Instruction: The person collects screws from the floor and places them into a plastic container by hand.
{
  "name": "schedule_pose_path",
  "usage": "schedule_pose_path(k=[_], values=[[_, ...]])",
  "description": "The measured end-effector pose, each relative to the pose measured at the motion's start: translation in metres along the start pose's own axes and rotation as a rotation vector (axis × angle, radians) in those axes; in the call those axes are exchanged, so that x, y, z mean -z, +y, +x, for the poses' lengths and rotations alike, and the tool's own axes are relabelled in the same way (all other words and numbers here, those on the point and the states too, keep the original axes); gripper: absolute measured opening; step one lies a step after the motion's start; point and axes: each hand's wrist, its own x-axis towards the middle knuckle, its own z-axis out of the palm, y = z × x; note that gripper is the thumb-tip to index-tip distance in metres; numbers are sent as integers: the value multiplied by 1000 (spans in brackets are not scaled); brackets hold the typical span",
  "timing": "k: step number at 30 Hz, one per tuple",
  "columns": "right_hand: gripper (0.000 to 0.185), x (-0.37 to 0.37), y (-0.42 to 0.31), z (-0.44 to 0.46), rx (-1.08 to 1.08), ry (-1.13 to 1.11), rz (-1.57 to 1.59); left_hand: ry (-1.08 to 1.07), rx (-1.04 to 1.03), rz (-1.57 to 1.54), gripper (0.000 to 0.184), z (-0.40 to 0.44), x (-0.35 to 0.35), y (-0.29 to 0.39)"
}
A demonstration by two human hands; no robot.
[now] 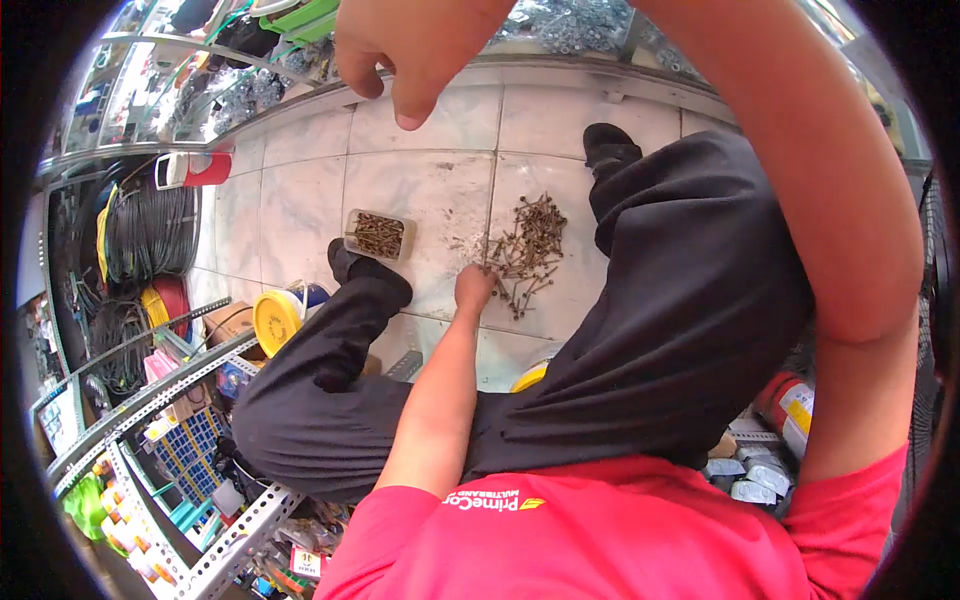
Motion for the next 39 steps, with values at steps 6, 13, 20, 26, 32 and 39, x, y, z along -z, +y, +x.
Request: schedule_pose_path(k=[6, 13, 20, 26, 32, 39], values=[[51, -3, -3, 10, -14, 3, -28, 289, 85, -159, 36, -2, 19, 6], [50, 2, -10, -5, -37, 0, -8, 798, 214, -221, 27, 30, 123, -21], [49, 3, 5, -5, -3, -28, 12, 731, 24, -136, 28, 44, 142, -55], [48, 1, -11, -6, -114, 4, 14, 732, -50, -51, 27, 21, 98, -24], [50, 1, -12, -11, -131, 23, 34, 45, -45, 107, 39, -14, 27, 6], [54, 1, 4, -7, 7, 5, 6, -175, -46, 248, 42, -31, 4, 14]])
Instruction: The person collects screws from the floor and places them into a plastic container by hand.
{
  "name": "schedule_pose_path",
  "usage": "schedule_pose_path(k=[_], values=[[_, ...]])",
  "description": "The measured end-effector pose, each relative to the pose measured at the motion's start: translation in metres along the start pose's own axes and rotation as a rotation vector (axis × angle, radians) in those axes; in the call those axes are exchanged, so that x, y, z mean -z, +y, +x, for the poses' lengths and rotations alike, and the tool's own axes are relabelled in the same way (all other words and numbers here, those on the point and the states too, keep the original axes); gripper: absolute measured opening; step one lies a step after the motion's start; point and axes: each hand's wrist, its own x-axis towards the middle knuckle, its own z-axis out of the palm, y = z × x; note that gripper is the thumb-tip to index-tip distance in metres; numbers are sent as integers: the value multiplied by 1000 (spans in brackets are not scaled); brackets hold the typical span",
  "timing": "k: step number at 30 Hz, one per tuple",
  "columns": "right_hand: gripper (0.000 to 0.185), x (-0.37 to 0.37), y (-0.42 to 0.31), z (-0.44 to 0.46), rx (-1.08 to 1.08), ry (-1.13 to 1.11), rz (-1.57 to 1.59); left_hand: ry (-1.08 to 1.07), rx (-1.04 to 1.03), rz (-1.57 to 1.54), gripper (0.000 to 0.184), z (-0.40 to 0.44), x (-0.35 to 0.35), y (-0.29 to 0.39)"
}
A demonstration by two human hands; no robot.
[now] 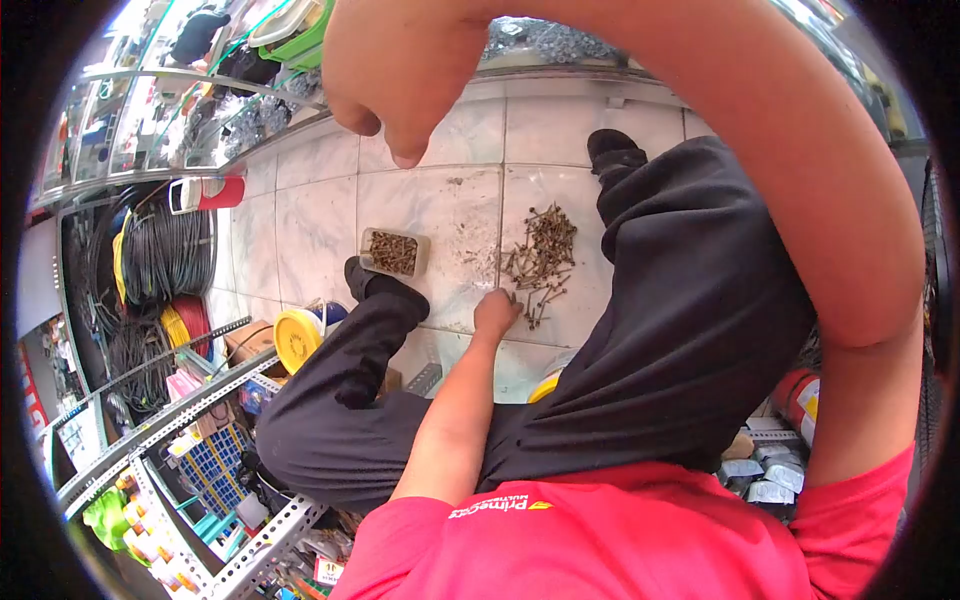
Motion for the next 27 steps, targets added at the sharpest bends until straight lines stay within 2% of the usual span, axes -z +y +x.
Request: schedule_pose_path(k=[4, 7, 10, 16, 22, 27], values=[[55, -4, -10, 6, -64, 51, -50, 94, -11, -23, 38, -1, -7, 11], [54, -2, -13, -3, -79, 10, -27, 205, 36, -124, 32, -1, -5, 14], [53, -2, -14, -4, -107, -17, 19, 305, -118, -184, 29, 5, 3, 10], [53, 4, 5, 4, 48, -80, 26, 351, -300, -111, 24, 16, 8, 12], [53, -2, -17, 1, -101, 13, 2, 252, -282, -44, 21, 14, 4, 15], [52, -2, -15, -1, -95, 21, -2, 371, -218, -278, 21, 16, -1, 6]])
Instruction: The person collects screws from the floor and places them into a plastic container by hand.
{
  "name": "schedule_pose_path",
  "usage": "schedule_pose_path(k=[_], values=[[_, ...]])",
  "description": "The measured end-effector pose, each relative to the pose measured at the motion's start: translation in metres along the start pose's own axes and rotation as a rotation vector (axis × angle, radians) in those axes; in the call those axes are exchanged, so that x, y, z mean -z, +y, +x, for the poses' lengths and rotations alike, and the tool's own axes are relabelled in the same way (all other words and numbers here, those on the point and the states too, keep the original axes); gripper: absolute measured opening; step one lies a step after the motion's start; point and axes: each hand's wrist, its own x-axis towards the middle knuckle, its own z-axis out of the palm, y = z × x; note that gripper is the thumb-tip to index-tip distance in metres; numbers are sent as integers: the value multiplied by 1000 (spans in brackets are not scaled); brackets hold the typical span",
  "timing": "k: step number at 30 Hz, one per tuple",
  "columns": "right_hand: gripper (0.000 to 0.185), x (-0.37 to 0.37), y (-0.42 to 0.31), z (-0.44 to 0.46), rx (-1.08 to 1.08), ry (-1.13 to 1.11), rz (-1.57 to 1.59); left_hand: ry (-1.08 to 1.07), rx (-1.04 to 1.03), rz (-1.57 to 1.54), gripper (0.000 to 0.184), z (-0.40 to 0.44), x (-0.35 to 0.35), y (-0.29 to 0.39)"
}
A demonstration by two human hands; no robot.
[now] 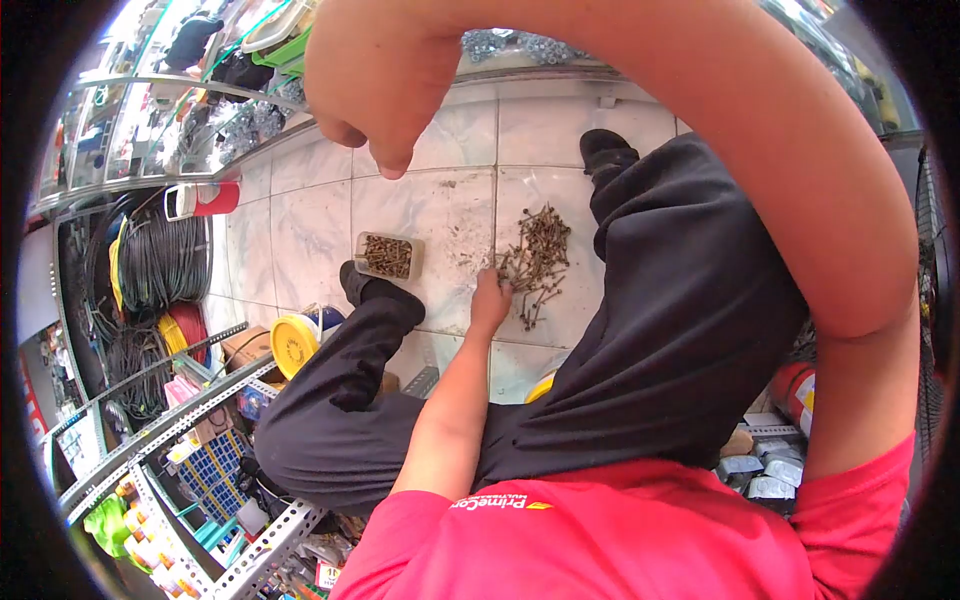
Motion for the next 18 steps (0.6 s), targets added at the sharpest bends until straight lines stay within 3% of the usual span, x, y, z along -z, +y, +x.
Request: schedule_pose_path(k=[4, 18], values=[[53, 1, 2, 1, -6, -38, 19, 134, -17, -72, 23, 22, 2, -11], [55, 12, -5, 18, -237, -293, 81, -54, 122, 117, 32, 25, -7, 16]])
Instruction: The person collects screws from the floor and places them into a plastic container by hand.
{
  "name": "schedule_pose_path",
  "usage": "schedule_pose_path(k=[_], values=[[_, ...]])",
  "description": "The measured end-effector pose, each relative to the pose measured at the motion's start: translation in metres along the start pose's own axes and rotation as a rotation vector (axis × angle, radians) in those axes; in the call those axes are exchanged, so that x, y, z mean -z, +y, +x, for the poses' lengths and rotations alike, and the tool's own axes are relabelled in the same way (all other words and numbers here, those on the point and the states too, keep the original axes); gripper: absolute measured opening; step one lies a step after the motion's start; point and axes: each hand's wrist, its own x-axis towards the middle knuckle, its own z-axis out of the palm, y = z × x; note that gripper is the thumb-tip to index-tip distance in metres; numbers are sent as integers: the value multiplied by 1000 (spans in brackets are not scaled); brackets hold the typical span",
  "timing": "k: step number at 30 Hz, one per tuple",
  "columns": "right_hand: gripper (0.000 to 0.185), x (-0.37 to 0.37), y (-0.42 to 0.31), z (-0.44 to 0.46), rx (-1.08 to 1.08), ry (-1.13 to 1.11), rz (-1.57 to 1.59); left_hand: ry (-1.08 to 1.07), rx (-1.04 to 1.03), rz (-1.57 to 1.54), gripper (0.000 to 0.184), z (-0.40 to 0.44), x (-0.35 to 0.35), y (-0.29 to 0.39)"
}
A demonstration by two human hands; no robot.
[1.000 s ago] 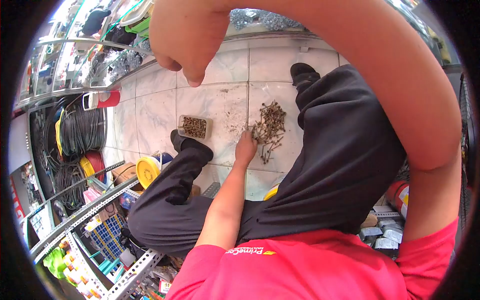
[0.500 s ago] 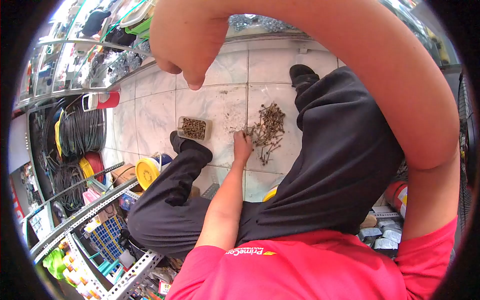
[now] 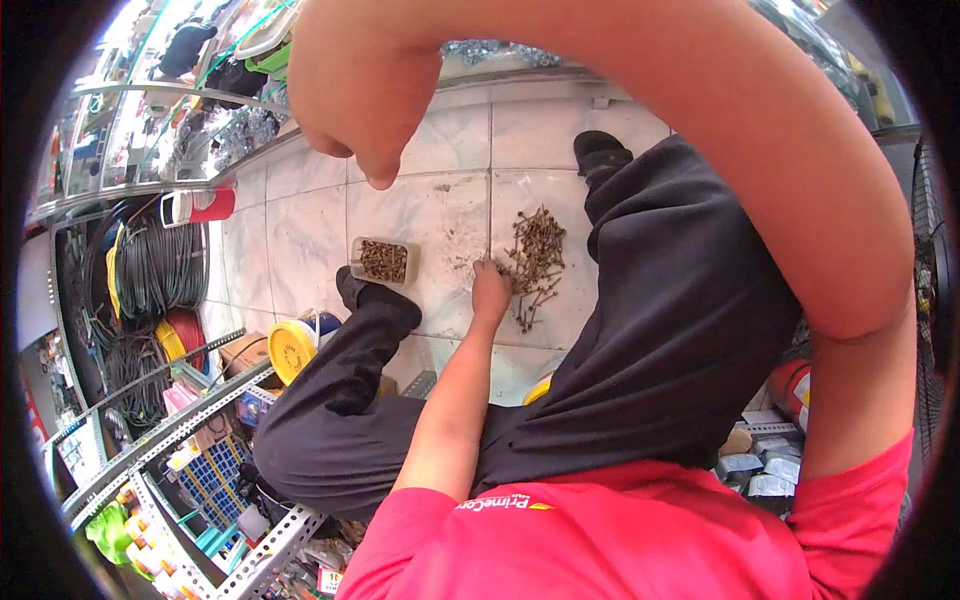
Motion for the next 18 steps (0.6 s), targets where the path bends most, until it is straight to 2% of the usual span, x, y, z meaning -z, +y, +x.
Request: schedule_pose_path(k=[1, 3, 5, 8, 11, 14, 16, 18], values=[[55, 1, -2, -3, 5, 20, 7, 9, -3, 1, 31, 0, 2, 2], [54, -14, 11, -20, 195, 245, -4, 30, -50, -13, 27, 0, 11, 7], [53, -11, 9, -17, 181, 240, -15, 55, -135, -41, 23, -2, 26, 13], [52, -16, 11, -20, 222, 270, -61, 16, -159, 30, 27, 3, 21, -3], [51, -15, 16, -13, 255, 276, -25, 9, -157, -144, 32, -9, 18, -18], [50, -9, 27, -2, 374, 235, -23, -361, 424, -856, 37, 1, 37, -13], [50, -7, 27, 0, 403, 217, -49, -523, 467, -1074, 37, 3, 55, -9], [51, -9, 22, -3, 342, 233, -38, -634, 458, -1261, 37, 6, 63, -10]])
